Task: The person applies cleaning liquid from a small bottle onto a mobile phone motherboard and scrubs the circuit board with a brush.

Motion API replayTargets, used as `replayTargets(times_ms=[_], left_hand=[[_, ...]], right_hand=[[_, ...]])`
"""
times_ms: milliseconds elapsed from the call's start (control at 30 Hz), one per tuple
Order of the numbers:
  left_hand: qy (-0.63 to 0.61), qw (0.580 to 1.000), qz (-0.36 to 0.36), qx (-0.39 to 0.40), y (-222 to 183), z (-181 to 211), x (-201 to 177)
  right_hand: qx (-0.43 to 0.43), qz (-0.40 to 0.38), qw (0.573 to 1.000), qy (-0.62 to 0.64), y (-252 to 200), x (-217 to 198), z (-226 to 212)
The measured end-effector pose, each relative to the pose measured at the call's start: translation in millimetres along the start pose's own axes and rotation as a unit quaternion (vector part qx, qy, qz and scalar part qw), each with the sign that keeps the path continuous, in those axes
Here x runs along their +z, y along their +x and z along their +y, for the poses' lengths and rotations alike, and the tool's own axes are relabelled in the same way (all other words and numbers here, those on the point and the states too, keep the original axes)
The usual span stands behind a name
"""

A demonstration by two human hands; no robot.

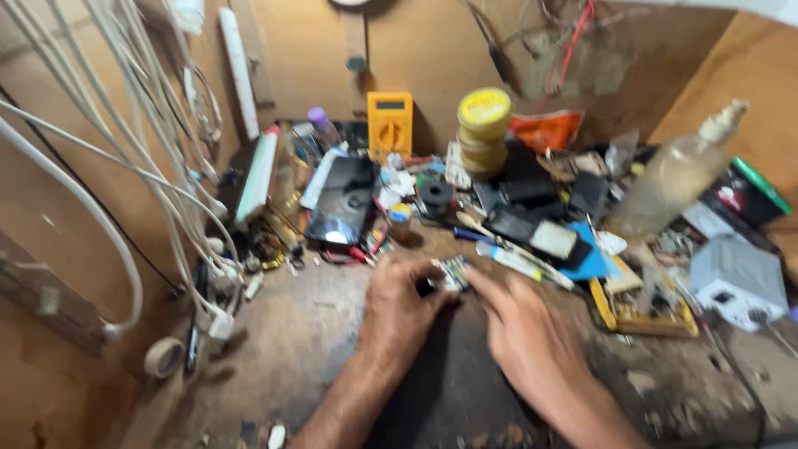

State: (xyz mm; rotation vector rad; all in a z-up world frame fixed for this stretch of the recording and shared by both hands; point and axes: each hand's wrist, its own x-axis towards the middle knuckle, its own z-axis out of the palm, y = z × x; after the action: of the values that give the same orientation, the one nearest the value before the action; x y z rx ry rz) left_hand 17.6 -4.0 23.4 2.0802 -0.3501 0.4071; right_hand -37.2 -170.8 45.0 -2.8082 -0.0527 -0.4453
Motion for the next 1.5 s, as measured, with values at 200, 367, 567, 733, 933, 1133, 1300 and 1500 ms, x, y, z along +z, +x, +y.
replayTargets(times_ms=[200,367,567,733,933,1133,1300,1500], left_hand=[[0.015,1.0,-0.009,-0.018,-4.3,-0.9,4.6],[-0.028,0.999,0.011,-0.013,2.0,3.0,-4.3],[-0.033,0.999,-0.002,0.029,-4.5,-1.9,5.4],[-0.013,0.999,0.03,0.025,0.1,-8.9,3.2],[-0.027,0.999,0.026,0.026,-6.3,-8.0,6.3],[-0.011,1.0,0.012,0.02,-7.4,-5.2,6.2],[0.001,0.999,0.041,0.026,4.3,0.5,0.0],[0.002,1.0,0.01,-0.001,-7.1,-0.5,8.6]], right_hand=[[-0.042,0.013,0.999,0.021,7.7,25.5,22.6],[-0.008,-0.028,0.999,-0.012,12.1,11.3,8.2],[-0.091,0.031,0.995,0.014,8.8,1.8,-2.3],[-0.002,-0.002,0.999,-0.039,11.8,12.7,5.8],[0.018,-0.035,0.998,-0.049,12.9,10.3,6.3],[-0.034,0.037,0.999,0.017,5.1,4.3,5.2],[0.075,-0.03,0.997,-0.01,8.0,-2.8,2.6],[-0.019,0.051,0.998,-0.005,-3.2,-3.9,16.7]])
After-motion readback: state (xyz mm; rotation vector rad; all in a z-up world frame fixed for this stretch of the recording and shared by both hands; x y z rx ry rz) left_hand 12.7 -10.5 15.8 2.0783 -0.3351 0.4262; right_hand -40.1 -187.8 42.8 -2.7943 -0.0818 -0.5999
